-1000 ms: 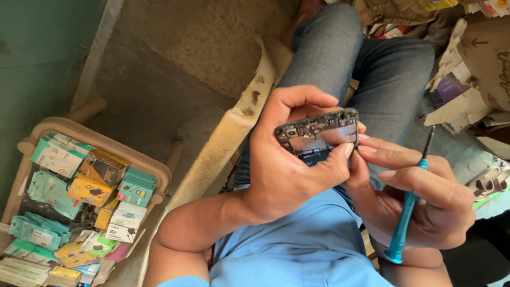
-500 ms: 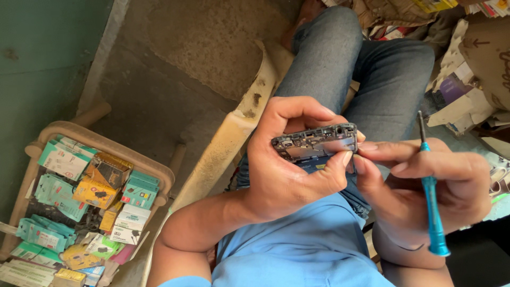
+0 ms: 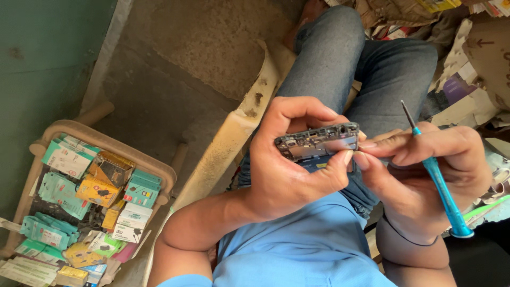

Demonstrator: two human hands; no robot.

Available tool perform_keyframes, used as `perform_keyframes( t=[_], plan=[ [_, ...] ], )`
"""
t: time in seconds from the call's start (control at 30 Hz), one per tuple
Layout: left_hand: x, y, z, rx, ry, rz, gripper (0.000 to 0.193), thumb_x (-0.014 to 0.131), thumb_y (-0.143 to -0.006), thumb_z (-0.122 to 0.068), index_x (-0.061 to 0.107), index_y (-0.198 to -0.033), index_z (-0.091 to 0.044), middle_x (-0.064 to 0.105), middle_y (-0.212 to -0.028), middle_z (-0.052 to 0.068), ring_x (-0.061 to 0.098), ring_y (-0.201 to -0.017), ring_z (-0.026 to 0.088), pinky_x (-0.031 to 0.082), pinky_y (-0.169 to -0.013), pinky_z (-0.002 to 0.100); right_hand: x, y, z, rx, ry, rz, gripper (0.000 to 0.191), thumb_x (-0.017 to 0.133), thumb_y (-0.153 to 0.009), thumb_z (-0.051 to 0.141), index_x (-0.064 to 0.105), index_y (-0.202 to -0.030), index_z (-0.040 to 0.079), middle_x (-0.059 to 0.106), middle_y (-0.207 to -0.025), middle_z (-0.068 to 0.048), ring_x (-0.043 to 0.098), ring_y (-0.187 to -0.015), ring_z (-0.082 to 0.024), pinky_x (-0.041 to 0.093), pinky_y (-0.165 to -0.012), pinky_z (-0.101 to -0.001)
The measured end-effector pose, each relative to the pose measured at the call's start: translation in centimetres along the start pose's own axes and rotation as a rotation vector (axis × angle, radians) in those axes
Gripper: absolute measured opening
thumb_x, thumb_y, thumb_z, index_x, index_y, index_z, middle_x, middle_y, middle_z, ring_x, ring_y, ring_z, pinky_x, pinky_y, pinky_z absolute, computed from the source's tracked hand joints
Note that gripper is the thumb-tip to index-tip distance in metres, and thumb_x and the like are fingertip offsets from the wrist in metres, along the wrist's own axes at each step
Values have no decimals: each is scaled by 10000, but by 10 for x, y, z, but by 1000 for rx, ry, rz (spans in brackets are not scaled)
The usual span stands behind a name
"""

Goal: The person sits with a disassembled smartphone on their lap and repairs it using a small blue screwdriver. They pry at the phone's edge, unscrew internal components, lift the battery and midframe, and reposition the phone repeatedly to work on different sides.

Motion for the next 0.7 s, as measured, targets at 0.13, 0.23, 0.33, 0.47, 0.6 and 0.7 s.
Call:
perform_keyframes(
  t=[0.13, 0.23, 0.33, 0.47, 0.6, 0.7],
  plan=[
    [-3, 1, 0, -19, 4, 8, 443, 793, -973, 36, 472, -1274, -18, 702, -1139, 136, 723, -1044, 117, 626, -998, 276, 3, -6, 3, -43, -31, 37, 399, 770, -791, -118, 451, -989, 19, 698, -909, -201, 771, -907, -241, 666, -774, -300],
    [-3, 2, 2, -13, 82, 30, 442, 786, -982, 54, 467, -1279, -22, 704, -1132, 138, 704, -1023, 109, 623, -988, 274, 3, -5, 0, 15, -97, 33, 399, 781, -802, -109, 464, -1003, 28, 692, -901, -193, 764, -919, -231, 671, -801, -305],
    [-2, 2, 3, -3, 171, 65, 435, 774, -1003, 73, 459, -1286, -31, 696, -1156, 140, 666, -1009, 100, 613, -993, 271, 3, 0, -4, 99, -169, 27, 387, 801, -851, -125, 487, -1022, 24, 697, -923, -206, 758, -913, -215, 660, -817, -285],
    [-4, 2, 5, -7, 186, 96, 429, 761, -1011, 86, 454, -1288, -31, 695, -1158, 146, 662, -1014, 106, 610, -995, 273, 2, 0, -8, 114, -245, 61, 333, 783, -877, -159, 512, -965, 12, 705, -918, -209, 765, -911, -225, 663, -836, -301],
    [-5, 1, 5, -16, 192, 118, 429, 757, -1017, 82, 453, -1297, -31, 685, -1165, 145, 665, -1037, 110, 574, -992, 274, 1, 1, -8, 117, -261, 59, 342, 772, -852, -169, 512, -976, 15, 705, -922, -206, 762, -920, -226, 656, -849, -307],
    [-5, 2, 4, -39, 227, 134, 435, 755, -1018, 67, 451, -1312, -35, 656, -1163, 131, 657, -1057, 105, 554, -1012, 273, 0, 1, -7, 111, -246, 54, 368, 772, -824, -165, 509, -999, 24, 701, -918, -201, 759, -918, -226, 658, -850, -317]
  ],
)
Point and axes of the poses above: each hand's wrist, its own y-axis away from the middle knuckle, its own x-axis out of the palm, z = x × y, the point moved 5 cm from there along -y, towards the middle knuckle
